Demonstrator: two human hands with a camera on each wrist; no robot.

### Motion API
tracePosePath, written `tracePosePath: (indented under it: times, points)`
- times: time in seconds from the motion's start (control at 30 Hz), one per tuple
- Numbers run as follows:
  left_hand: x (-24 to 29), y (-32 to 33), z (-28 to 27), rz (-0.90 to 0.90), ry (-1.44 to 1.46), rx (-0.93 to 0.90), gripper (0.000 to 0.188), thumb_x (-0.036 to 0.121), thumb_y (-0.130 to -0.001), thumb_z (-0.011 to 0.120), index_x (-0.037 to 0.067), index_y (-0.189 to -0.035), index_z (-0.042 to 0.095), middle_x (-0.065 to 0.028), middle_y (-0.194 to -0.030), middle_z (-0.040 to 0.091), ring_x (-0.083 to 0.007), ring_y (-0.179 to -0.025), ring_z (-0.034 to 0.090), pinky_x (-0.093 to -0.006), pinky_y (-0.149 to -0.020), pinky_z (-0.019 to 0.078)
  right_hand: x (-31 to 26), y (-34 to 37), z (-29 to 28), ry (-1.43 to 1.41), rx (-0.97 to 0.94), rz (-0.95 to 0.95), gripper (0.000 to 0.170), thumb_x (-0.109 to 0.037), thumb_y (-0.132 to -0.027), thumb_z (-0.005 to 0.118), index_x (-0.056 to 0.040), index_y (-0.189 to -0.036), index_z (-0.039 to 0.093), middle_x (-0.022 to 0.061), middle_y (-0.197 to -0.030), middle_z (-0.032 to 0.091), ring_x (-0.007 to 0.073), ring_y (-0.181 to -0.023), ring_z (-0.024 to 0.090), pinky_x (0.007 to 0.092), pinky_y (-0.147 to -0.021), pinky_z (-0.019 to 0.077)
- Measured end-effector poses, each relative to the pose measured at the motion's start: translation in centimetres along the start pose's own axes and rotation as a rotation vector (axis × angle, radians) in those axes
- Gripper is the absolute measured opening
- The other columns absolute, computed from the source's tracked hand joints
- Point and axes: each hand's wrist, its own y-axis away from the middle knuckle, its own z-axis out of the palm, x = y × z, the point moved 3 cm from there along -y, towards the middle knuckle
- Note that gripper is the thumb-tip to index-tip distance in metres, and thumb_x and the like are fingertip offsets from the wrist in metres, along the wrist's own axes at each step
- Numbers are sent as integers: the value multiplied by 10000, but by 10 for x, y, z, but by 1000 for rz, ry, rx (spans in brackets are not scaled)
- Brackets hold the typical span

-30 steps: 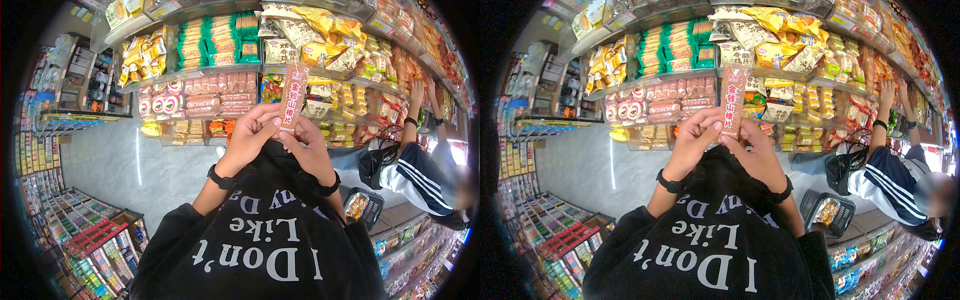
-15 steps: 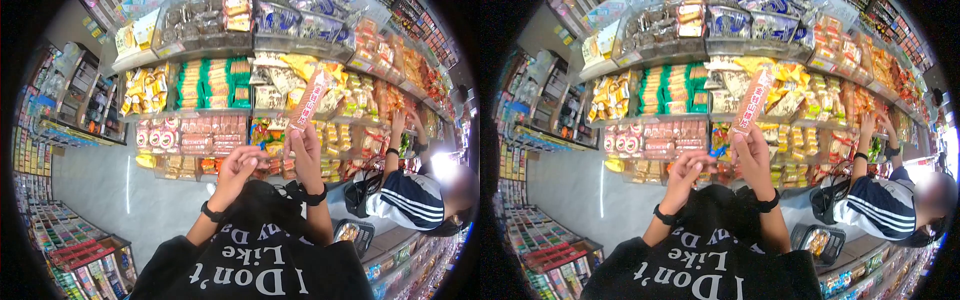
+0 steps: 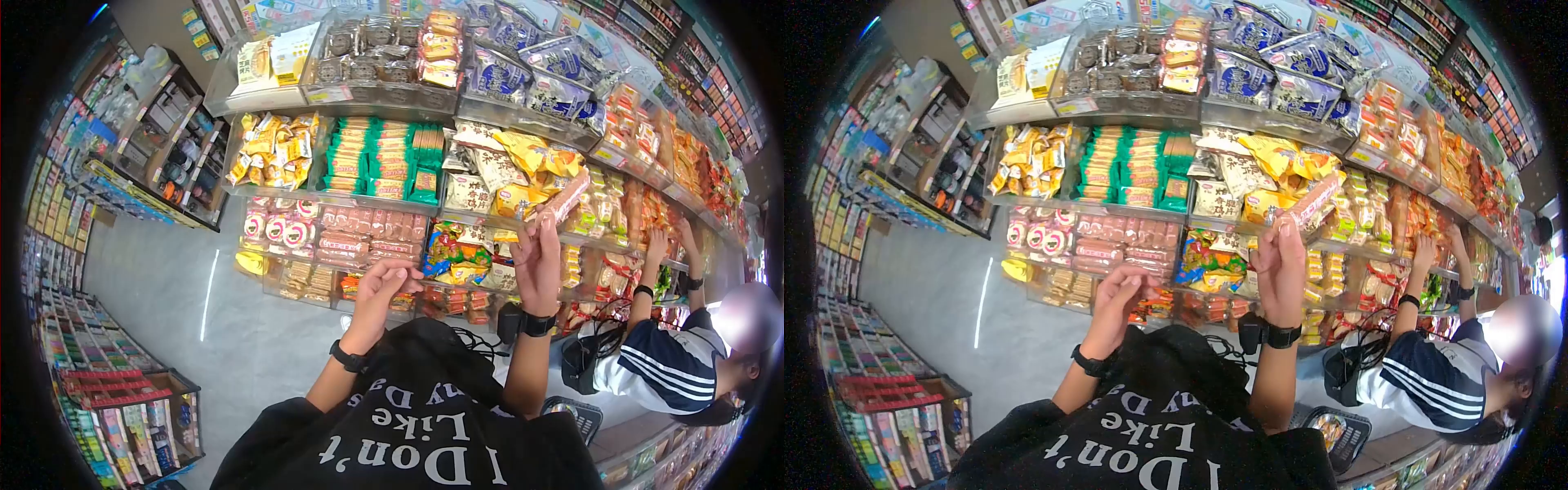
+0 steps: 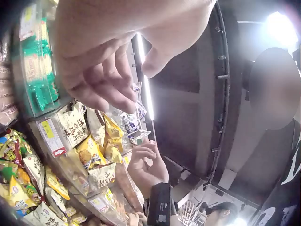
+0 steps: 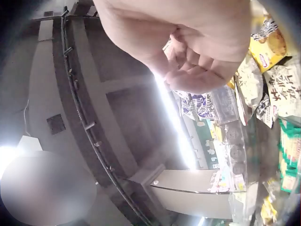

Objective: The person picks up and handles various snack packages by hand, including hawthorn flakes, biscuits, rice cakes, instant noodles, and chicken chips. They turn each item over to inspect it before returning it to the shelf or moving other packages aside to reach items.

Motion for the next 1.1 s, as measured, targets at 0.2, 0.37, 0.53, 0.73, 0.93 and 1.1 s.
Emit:
tracePosePath:
  times: [0.2, 0.37, 0.53, 0.73, 0.93, 1.1]
  points:
    - [2, 0, -7, 5, 36, 33, 203, 166, -1041, 562, 10, -1160, 612, -118, -1059, 712, -174, -926, 697, -301, -877, 542, 8, -1, -13, -43, 10, 15, 372, -308, -1073, 548, -122, -1392, 513, -64, -964, 604, 16, -810, 547, 202, -640, 448]
    - [-6, 1, -16, -21, 92, 49, 183, 170, -1037, 563, 26, -1136, 615, -93, -1040, 696, -169, -924, 673, -318, -886, 532, 4, 4, -7, 43, 43, 0, 245, -298, -1066, 556, -147, -1256, 588, -44, -1075, 641, 11, -818, 522, 196, -632, 421]
    - [-10, 3, -20, -57, 76, 85, 175, 172, -1038, 559, 29, -1122, 613, -93, -1033, 700, -166, -913, 672, -315, -887, 531, 6, 0, -17, 239, 80, -17, 229, -233, -1038, 603, -79, -1207, 590, 16, -1050, 680, 48, -667, 485, 222, -602, 426]
    - [-14, 1, -32, -69, 95, 97, 178, 140, -1037, 550, 12, -1147, 605, -117, -1052, 717, -170, -911, 694, -297, -867, 545, 21, 5, -7, 399, 104, -32, 219, -166, -1014, 622, -50, -1198, 608, 10, -927, 665, 46, -621, 472, 225, -561, 404]
    - [-19, -4, -44, -83, 62, 65, 220, 145, -1039, 555, 10, -1210, 587, -136, -1107, 717, -177, -936, 708, -290, -858, 552, 32, 14, -1, 692, -132, 87, 173, -143, -992, 646, -12, -1093, 696, -29, -838, 645, 21, -654, 492, 209, -586, 394]
    - [-6, -6, -34, -141, 56, 69, 423, 204, -1045, 581, 36, -1416, 462, -127, -1251, 654, -181, -1009, 689, -313, -903, 547, 58, 24, 22, 862, -537, 291, 209, -168, -989, 661, 21, -1070, 699, -27, -878, 661, 37, -812, 566, 229, -710, 460]
